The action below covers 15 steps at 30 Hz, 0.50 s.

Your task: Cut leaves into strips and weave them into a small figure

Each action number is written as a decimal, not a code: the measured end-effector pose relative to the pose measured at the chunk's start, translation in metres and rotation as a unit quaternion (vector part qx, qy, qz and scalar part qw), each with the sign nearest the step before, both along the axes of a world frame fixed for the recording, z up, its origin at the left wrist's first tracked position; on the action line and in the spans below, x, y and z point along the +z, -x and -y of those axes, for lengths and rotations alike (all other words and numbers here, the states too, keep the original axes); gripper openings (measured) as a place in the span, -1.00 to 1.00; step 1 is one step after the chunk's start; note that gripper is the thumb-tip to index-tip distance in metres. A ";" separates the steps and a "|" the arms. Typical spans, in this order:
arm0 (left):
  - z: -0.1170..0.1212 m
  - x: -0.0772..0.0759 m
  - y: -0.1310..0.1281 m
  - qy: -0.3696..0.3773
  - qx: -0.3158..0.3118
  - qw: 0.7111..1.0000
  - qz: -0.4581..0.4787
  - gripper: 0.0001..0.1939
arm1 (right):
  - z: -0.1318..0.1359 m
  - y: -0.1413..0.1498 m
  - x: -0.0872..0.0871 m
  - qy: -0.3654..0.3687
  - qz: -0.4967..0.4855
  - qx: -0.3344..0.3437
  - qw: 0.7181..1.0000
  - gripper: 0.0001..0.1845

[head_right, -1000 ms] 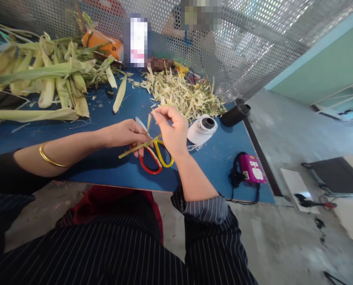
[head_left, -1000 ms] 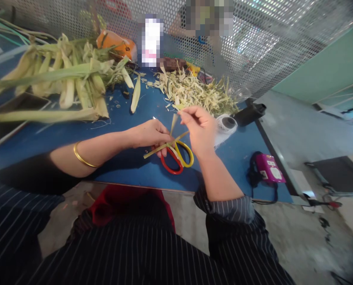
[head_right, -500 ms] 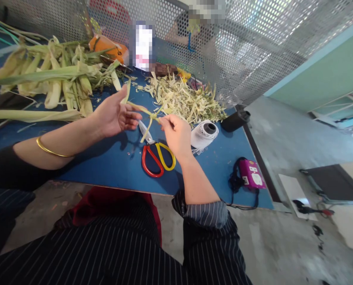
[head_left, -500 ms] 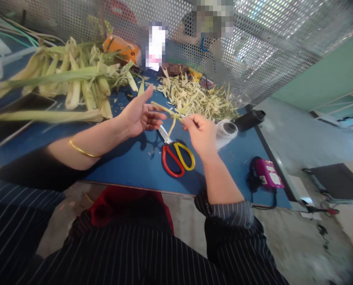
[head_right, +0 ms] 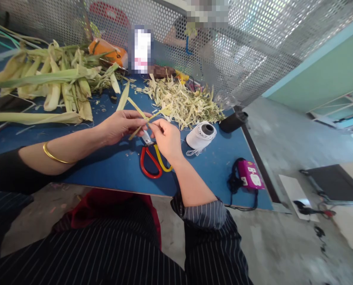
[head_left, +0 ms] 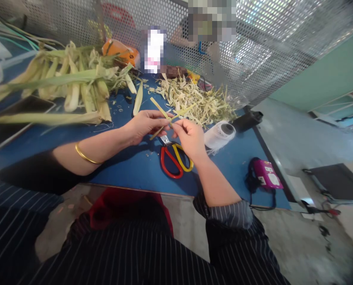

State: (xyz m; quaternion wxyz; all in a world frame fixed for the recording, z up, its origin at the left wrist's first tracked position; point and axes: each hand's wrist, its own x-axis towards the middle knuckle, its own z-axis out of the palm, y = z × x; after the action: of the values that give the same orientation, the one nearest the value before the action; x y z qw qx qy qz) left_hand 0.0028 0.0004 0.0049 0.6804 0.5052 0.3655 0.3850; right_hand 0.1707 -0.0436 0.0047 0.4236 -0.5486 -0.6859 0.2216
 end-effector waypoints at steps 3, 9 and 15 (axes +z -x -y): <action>0.000 0.000 -0.001 -0.025 0.021 0.999 -0.018 -0.81 | 0.001 0.000 0.000 -0.001 0.022 0.006 1.000 -0.76; 0.004 0.005 -0.003 -0.045 0.039 0.996 -0.060 -0.86 | 0.002 0.001 0.002 0.001 0.029 0.025 0.999 -0.76; 0.002 0.008 0.002 -0.037 -0.046 0.996 -0.062 -0.88 | 0.000 -0.002 0.002 0.001 0.026 0.006 1.000 -0.77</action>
State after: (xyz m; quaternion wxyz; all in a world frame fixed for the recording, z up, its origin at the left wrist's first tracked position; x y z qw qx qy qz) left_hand 0.0010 -0.0019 0.0125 0.6541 0.5694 0.3688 0.3345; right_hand 0.1724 -0.0439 0.0063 0.4033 -0.5506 -0.6999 0.2105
